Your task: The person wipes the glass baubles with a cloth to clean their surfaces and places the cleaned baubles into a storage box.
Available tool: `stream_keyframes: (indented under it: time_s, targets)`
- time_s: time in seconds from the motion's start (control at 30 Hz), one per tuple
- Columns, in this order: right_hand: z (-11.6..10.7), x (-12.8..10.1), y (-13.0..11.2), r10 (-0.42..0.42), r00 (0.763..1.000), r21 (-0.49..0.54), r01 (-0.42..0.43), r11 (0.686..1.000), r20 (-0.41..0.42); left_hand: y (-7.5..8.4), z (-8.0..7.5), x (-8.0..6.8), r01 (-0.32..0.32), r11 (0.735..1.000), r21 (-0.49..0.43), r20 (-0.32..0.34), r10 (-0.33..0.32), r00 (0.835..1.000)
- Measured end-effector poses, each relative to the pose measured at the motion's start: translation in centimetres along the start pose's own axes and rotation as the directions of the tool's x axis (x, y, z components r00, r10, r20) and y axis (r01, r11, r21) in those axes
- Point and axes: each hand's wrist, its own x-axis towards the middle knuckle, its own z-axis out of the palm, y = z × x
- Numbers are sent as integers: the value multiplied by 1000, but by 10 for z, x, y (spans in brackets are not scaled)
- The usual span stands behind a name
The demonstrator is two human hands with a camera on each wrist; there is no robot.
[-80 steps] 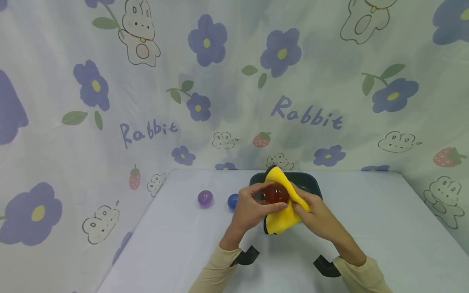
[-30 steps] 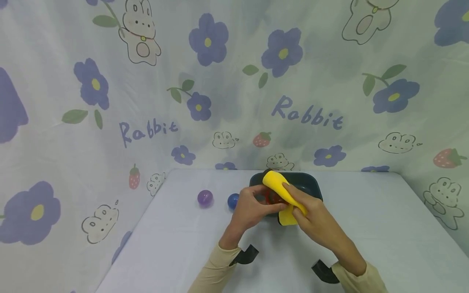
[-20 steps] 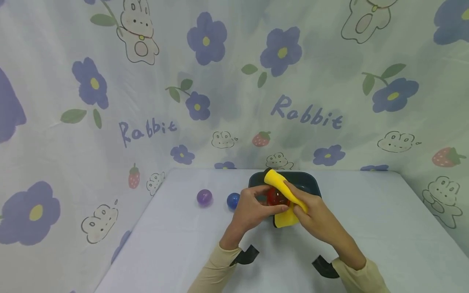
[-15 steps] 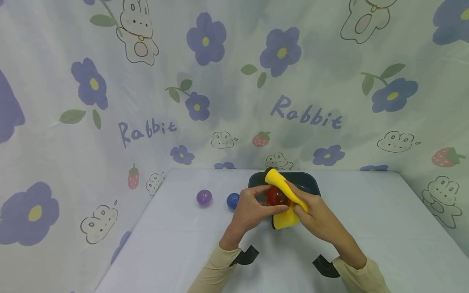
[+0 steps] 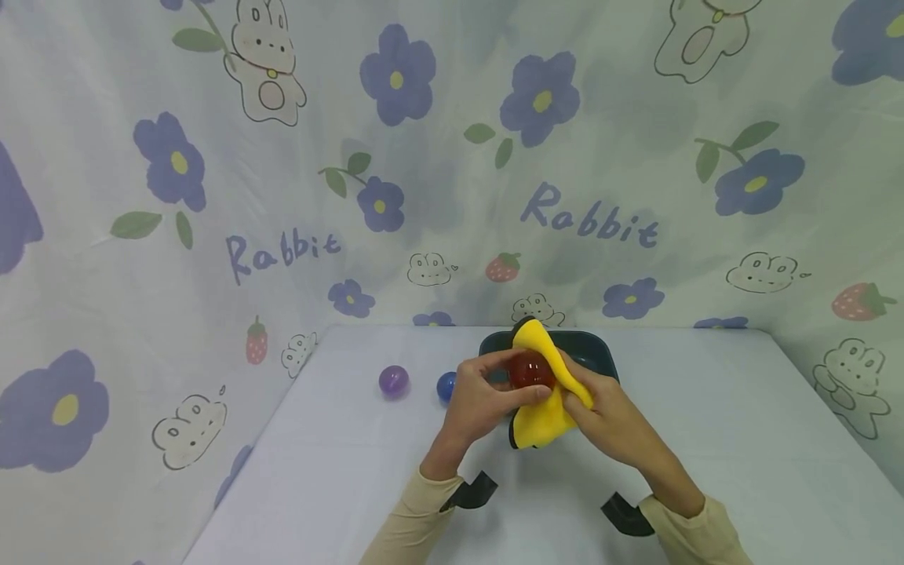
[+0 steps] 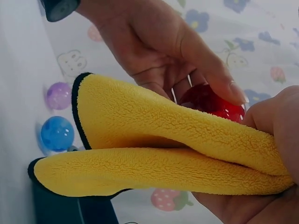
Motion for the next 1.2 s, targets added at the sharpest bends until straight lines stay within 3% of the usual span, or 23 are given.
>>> stream_keyframes:
  time_s: [0.33,0.67,0.97,1.2]
  targets:
    - [5,-1,-7,6,1000,-19,-6,1000,-23,-3,-2,2,18,1000,-22,-81,-20,997]
    - [3,-2,-9,-6,999,-59,3,998,-47,-4,-2,3,16,999,-34,-82,-18,996]
    - [2,-6,-19,-68,995,-120,59,991,-77,-3,-5,2,60,996,64,-99,-54,994]
    - [4,-7,-18,-126,986,-148,110,983,-106,-1,-6,1,85,991,99,-54,-80,995]
